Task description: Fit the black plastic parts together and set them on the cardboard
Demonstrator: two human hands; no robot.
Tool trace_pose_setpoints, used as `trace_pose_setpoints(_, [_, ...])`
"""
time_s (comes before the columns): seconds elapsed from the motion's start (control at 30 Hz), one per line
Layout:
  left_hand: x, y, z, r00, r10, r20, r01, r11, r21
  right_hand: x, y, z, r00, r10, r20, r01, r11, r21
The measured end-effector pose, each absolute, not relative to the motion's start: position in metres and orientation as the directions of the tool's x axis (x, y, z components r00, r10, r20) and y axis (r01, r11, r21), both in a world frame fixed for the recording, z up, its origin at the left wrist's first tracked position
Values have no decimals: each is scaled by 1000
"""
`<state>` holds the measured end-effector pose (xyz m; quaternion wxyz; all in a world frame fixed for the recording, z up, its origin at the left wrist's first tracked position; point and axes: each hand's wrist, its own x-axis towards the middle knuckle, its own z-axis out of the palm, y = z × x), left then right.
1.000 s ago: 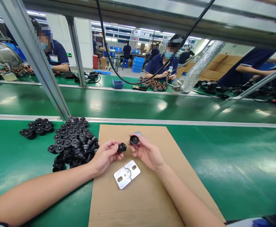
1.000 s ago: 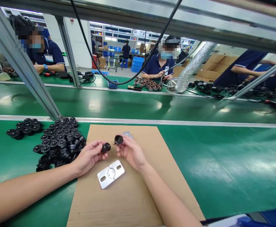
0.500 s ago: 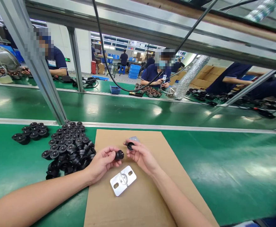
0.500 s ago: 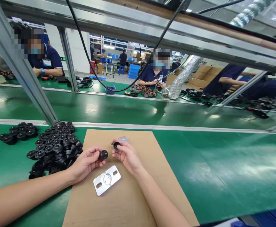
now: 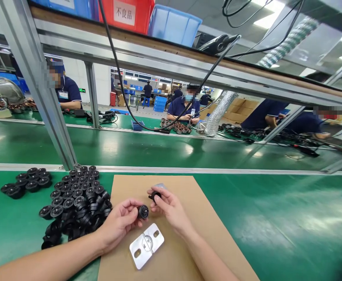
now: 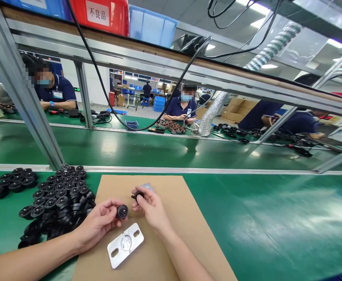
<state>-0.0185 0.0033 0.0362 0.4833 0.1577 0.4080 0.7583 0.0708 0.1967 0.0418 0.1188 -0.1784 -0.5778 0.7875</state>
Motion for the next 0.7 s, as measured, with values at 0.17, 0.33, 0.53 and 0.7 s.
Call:
trace_pose_setpoints(0.17, [-18, 3, 34, -523, 844, -117, -552, -231, 801, 71, 198, 43, -910, 386, -153, 15, -337, -941])
trace_pose_setpoints(0.33, [-20, 7, 28, -632, 772, -74, -422, -263, 867, 71, 199, 46, -911, 394, -120, 5, -281, -960])
trace_pose_setpoints(0.53, [-22, 6, 30, -624, 780, -44, -391, -263, 882, 79, 201, 45, -929, 367, 55, -57, 5, -998])
trace_pose_setpoints(0.7, [-26, 3, 33, -658, 752, -41, -356, -262, 897, 90, 196, 50, -889, -51, 455, -387, 616, -686])
